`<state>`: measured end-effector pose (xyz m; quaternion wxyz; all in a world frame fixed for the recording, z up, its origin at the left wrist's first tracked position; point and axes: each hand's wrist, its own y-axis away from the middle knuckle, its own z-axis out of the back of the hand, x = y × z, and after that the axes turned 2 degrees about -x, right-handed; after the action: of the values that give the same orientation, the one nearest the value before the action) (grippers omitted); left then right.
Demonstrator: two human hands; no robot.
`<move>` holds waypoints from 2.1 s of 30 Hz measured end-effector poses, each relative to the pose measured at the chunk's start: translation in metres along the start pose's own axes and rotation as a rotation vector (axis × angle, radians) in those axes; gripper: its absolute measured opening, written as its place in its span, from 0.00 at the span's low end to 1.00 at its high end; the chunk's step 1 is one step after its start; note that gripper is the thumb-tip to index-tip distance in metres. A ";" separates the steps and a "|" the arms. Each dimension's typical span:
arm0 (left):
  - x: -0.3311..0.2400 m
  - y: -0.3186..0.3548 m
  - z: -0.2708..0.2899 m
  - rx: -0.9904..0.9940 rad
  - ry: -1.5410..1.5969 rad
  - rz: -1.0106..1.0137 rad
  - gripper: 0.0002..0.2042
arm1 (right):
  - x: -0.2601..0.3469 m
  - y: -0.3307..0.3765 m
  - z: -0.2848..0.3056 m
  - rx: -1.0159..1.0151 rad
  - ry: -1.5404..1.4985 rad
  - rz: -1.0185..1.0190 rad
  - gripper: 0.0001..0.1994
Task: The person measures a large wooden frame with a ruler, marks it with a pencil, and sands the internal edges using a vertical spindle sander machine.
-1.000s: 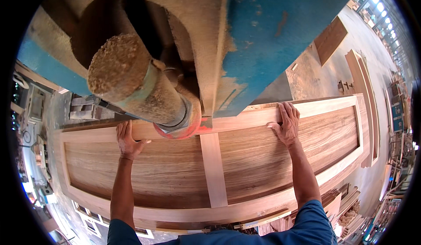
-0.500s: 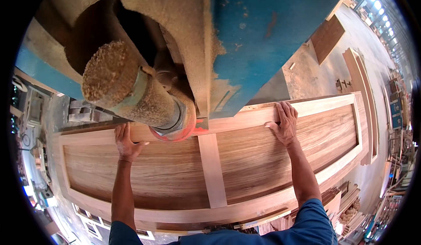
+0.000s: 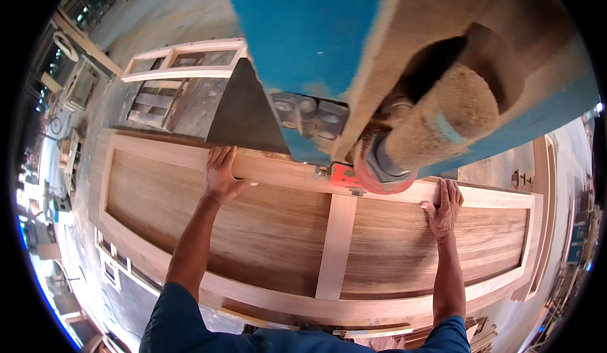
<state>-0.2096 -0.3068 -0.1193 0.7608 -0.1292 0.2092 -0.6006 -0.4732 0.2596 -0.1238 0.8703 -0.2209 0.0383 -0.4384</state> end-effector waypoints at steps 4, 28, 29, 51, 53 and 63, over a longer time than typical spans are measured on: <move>-0.003 -0.001 0.002 0.049 0.041 0.052 0.51 | 0.000 -0.001 0.001 0.027 -0.019 -0.013 0.53; -0.060 -0.074 0.010 0.444 0.078 -0.297 0.54 | 0.056 -0.054 0.007 0.126 -0.108 0.274 0.52; -0.065 -0.078 0.006 0.465 0.130 -0.319 0.53 | 0.062 -0.058 -0.002 0.138 -0.163 0.278 0.53; -0.082 -0.072 -0.010 0.392 0.220 -0.283 0.42 | 0.071 -0.058 0.002 0.198 -0.124 0.217 0.55; -0.089 -0.073 -0.013 0.366 0.235 -0.267 0.42 | 0.071 -0.058 0.002 0.188 -0.135 0.222 0.55; -0.089 -0.066 -0.026 0.376 0.163 -0.285 0.47 | 0.067 -0.060 0.002 0.260 -0.131 0.189 0.55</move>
<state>-0.2959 -0.2352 -0.0977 0.6596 0.0354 0.1341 -0.7387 -0.4762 0.1769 -0.0884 0.9296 -0.1299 -0.0551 -0.3404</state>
